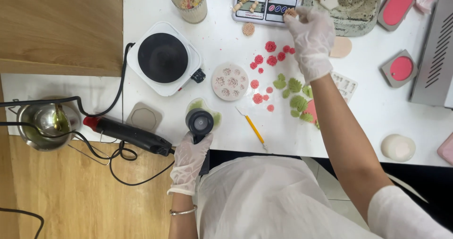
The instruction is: Decorating wax creations by melting and applying small wax petals using a heat gun and molds.
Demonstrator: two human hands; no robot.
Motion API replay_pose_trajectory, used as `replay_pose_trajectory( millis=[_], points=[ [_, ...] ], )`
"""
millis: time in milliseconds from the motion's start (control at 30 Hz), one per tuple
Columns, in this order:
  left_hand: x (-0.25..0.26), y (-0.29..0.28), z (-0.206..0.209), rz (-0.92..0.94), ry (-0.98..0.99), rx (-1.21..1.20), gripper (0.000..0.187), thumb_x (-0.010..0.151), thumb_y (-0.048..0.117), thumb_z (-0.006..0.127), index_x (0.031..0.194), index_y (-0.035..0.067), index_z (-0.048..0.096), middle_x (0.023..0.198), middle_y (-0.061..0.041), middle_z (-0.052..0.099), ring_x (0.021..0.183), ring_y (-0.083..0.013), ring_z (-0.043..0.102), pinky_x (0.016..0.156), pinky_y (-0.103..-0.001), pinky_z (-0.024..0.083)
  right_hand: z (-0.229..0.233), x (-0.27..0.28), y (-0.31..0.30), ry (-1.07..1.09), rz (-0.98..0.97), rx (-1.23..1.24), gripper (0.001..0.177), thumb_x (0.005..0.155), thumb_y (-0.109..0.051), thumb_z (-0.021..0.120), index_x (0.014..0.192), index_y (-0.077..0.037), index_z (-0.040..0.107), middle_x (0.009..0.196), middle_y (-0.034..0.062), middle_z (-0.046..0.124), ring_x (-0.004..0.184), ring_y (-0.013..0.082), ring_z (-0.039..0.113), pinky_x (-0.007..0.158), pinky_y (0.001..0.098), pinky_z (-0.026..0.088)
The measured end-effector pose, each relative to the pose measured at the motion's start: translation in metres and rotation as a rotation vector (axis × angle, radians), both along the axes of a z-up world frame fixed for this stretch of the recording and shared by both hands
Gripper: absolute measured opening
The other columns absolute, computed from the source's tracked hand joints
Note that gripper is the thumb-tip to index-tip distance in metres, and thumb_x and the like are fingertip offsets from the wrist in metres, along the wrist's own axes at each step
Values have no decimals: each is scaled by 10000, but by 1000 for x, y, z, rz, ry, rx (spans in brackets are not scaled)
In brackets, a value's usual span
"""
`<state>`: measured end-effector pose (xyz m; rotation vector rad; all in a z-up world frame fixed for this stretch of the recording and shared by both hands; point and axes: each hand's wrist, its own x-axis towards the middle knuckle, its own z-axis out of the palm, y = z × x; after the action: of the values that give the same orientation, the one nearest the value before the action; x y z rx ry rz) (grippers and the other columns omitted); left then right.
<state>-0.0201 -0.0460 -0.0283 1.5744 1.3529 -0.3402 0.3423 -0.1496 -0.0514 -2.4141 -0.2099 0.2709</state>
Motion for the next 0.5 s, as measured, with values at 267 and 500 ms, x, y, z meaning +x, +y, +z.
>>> replay_pose_trajectory(
  millis=[267,500],
  points=[
    [20,-22,26,204,96,-41,503,814,420,751,1150,47,721,937,-119,780,867,-246,733,814,-367,547,-68,66,67,-216,178,-232,601,817,-612,865,1019,-67,718,941,136,707,894,302,643,826,472,466],
    [15,-40,5,147,6,37,487,841,405,755,1150,32,705,966,-97,764,886,-231,719,805,-365,545,-200,117,6,-709,316,64,564,905,-533,833,1012,0,678,875,103,652,823,304,652,763,421,482]
  ],
)
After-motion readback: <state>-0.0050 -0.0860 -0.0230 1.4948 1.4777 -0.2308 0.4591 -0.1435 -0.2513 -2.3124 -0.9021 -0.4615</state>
